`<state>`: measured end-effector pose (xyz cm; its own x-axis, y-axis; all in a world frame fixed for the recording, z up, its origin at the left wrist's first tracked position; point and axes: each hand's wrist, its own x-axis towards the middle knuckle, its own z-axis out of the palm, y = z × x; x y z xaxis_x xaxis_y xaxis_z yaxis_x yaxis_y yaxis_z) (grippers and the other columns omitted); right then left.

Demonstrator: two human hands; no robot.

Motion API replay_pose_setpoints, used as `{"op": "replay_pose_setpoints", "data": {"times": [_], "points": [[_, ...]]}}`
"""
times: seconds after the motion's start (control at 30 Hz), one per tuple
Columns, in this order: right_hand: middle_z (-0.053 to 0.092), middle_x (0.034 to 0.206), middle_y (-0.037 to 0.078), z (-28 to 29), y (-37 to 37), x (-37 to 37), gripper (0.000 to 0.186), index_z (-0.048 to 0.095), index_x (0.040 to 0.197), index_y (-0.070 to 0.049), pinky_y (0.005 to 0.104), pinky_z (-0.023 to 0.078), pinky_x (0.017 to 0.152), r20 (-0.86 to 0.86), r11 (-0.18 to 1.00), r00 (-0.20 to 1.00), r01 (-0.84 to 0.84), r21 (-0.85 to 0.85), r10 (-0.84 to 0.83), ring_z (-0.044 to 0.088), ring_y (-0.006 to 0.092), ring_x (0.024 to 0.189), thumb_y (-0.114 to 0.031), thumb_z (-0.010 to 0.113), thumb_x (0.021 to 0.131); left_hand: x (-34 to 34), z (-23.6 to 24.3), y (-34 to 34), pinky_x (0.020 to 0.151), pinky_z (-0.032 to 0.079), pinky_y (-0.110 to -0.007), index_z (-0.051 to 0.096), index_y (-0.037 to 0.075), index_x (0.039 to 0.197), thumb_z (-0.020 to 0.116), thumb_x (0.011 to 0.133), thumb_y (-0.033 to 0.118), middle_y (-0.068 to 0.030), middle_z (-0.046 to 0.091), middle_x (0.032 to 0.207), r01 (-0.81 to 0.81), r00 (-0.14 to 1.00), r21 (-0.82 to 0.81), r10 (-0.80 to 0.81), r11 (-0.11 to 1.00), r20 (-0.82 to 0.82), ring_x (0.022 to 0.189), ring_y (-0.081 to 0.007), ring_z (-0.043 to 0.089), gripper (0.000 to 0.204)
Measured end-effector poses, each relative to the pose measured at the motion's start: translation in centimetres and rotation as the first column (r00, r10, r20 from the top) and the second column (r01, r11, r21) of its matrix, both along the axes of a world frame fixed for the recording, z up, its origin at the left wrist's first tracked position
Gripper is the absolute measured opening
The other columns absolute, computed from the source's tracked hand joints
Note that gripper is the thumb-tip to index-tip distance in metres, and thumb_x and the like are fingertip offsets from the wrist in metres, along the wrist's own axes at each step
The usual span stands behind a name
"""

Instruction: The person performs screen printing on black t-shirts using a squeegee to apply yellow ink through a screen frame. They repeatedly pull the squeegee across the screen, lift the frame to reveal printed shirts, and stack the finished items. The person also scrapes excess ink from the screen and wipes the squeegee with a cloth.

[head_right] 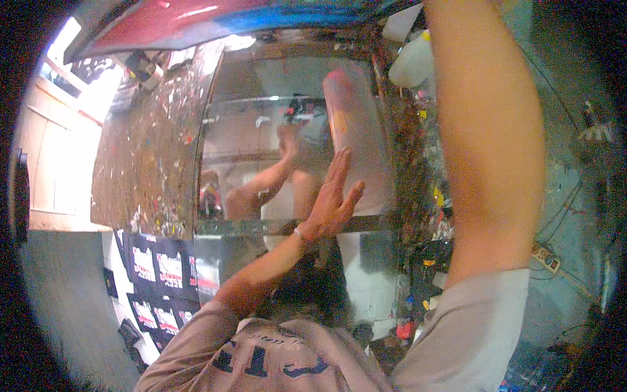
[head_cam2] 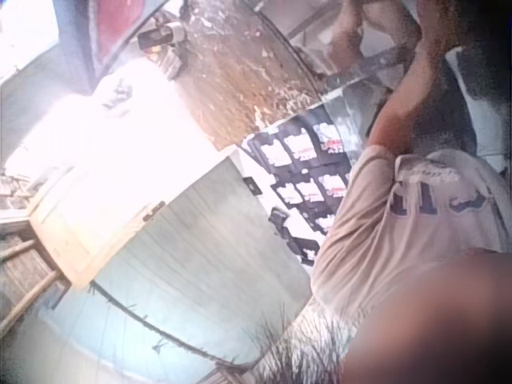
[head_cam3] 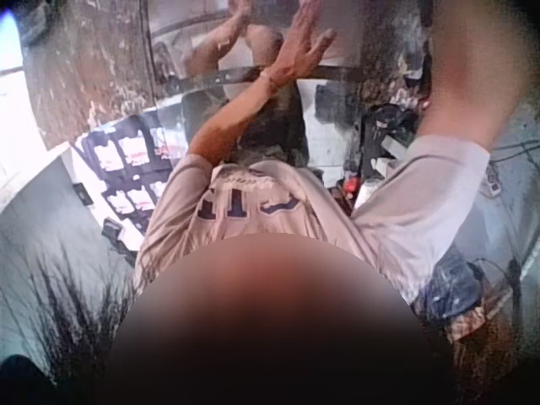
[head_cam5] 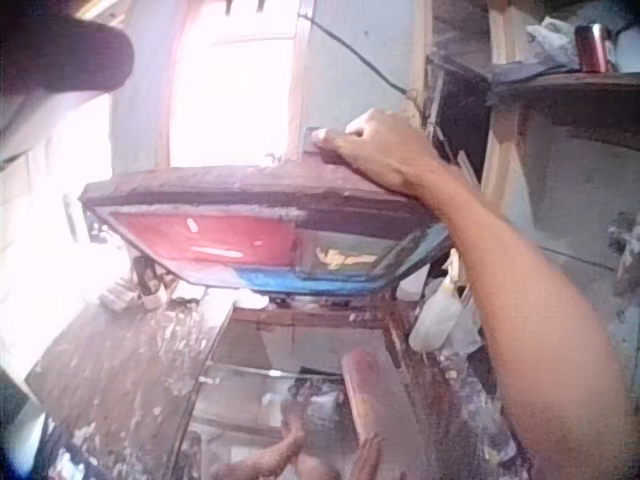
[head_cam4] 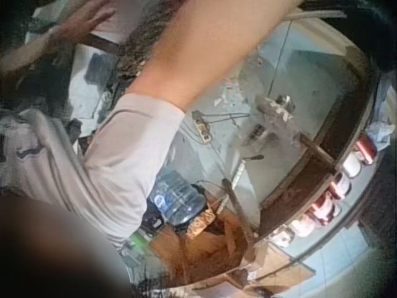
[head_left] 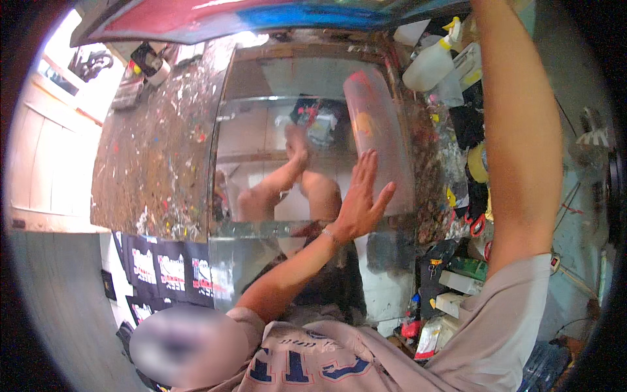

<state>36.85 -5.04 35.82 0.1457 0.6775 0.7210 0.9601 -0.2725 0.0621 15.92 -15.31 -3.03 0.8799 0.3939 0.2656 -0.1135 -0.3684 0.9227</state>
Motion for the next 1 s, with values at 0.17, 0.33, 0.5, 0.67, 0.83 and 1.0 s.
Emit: {"op": "replay_pose_setpoints", "data": {"times": [0.17,0.33,0.5,0.67,0.83,1.0], "points": [[0.071,0.097,0.034,0.7,0.6,-1.0,0.073,0.076,0.091,0.005,0.0494,0.052,0.086,-0.045,1.0,0.999,-0.007,-0.002,0.007,0.07,0.0458,0.093,-0.065,0.054,0.085,-1.5,-1.1,2.8,0.127,0.015,-0.041,0.028,0.0,0.16,0.044,0.11,0.034,-0.0218,0.027,0.167,-0.257,0.966,-0.098,0.258,0.961,-0.01,0.157,-0.0345,0.019,0.064],[0.071,0.097,0.033,0.9,0.3,-0.5,0.074,0.076,0.091,0.005,0.0505,0.052,0.087,-0.109,0.999,0.993,0.037,-0.033,-0.04,0.07,0.046,0.095,-0.066,0.054,0.086,-0.7,-0.9,3.2,0.126,0.018,-0.039,0.032,0.0,0.159,0.042,0.11,0.031,-0.0179,0.026,0.169,-0.176,0.98,-0.055,0.17,0.983,-0.098,0.157,-0.0313,0.021,0.058],[0.07,0.099,0.034,2.6,-2.3,-1.7,0.074,0.076,0.092,0.004,0.0515,0.052,0.089,-0.092,0.993,0.989,0.109,-0.046,-0.113,0.069,0.047,0.098,-0.066,0.054,0.088,4.2,0.0,-1.5,0.126,0.021,-0.042,0.036,-0.002,0.156,0.049,0.108,0.039,-0.0254,0.023,0.167,-0.013,1.0,-0.186,0.016,0.982,0.014,0.156,-0.0378,0.021,0.064],[0.07,0.101,0.034,1.4,0.4,-1.3,0.072,0.076,0.094,0.003,0.052,0.052,0.089,-0.135,0.994,0.986,0.086,-0.063,-0.094,0.069,0.0477,0.099,-0.065,0.055,0.088,6.4,4.4,-3.2,0.119,0.034,-0.04,0.044,-0.004,0.151,0.05,0.107,0.039,-0.0279,0.046,0.154,0.124,0.991,-0.353,-0.101,0.927,0.082,0.145,-0.0381,0.044,0.061],[0.07,0.101,0.034,1.6,-0.2,-1.7,0.072,0.076,0.094,0.004,0.0511,0.052,0.089,-0.162,0.995,0.984,0.069,-0.071,-0.079,0.069,0.0471,0.099,-0.064,0.056,0.088,4.2,4.9,1.0,0.103,0.05,-0.04,0.056,-0.002,0.142,0.065,0.1,0.025,-0.0275,0.063,0.135,-0.096,0.982,-0.07,0.106,0.993,0.153,0.124,-0.0334,0.065,0.05],[0.07,0.1,0.034,1.1,-0.5,-2.5,0.073,0.075,0.092,0.006,0.0502,0.052,0.089,-0.152,0.998,0.987,0.054,-0.021,-0.057,0.069,0.047,0.099,-0.064,0.055,0.088,-2.5,11.2,11.8,0.119,0.029,-0.046,0.043,-0.003,0.152,0.074,0.092,0.023,-0.0264,0.044,0.155,-0.452,0.869,0.294,0.342,0.842,0.358,0.144,-0.0373,0.04,0.072]]}}
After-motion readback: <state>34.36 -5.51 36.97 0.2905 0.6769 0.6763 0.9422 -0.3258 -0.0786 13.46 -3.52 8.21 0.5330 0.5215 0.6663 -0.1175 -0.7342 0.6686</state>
